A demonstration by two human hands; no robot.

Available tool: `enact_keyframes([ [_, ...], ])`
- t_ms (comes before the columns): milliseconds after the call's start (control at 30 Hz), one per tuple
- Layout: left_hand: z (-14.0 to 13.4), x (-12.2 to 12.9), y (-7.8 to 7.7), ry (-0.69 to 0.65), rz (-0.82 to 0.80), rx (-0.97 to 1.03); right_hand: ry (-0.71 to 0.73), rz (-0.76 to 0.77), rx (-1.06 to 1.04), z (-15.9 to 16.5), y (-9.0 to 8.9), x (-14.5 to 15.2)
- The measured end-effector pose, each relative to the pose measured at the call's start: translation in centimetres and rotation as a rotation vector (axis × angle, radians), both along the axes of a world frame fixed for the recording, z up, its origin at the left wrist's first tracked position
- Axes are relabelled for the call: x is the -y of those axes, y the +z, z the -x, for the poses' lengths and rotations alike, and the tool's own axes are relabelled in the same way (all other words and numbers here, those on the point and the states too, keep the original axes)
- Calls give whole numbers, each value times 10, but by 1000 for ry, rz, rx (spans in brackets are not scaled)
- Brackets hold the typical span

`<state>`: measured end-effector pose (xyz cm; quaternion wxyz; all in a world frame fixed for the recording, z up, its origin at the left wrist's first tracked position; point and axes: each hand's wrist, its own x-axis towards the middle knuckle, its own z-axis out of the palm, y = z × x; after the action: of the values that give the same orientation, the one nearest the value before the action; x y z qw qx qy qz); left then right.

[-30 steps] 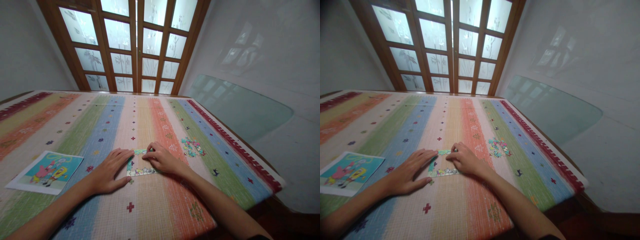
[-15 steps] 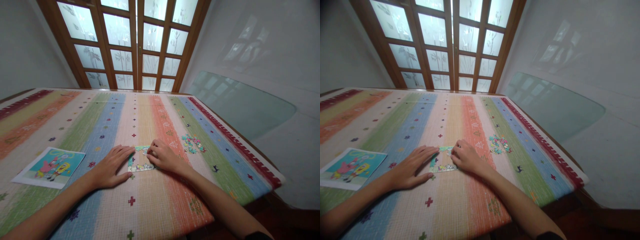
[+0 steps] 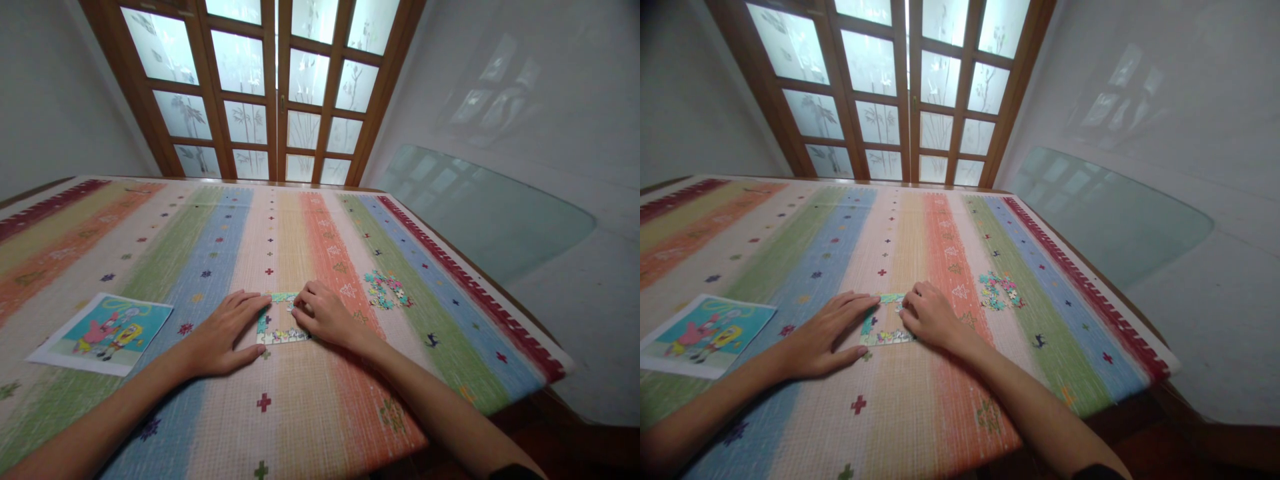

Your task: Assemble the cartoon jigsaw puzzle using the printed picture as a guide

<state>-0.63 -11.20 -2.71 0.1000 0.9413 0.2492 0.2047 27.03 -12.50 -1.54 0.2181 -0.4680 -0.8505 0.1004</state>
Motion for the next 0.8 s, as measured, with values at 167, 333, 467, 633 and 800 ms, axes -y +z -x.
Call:
enact_keyframes([
  [167,1,0,0,5,-3,1,91,-14,-5,-7,1,-1],
  [333,1,1,1,-9,-18,-9,25,-51,17,-3,3,2],
  [467,0,0,2,-13,-38,-19,17,-37,1,-1,2,2],
  [633,-1,0,0,25,-33,-18,36,27,-65,-4,-2,0],
  [800,0,1,-1,30,-49,-15,65,92,-128,-5,-2,-3],
])
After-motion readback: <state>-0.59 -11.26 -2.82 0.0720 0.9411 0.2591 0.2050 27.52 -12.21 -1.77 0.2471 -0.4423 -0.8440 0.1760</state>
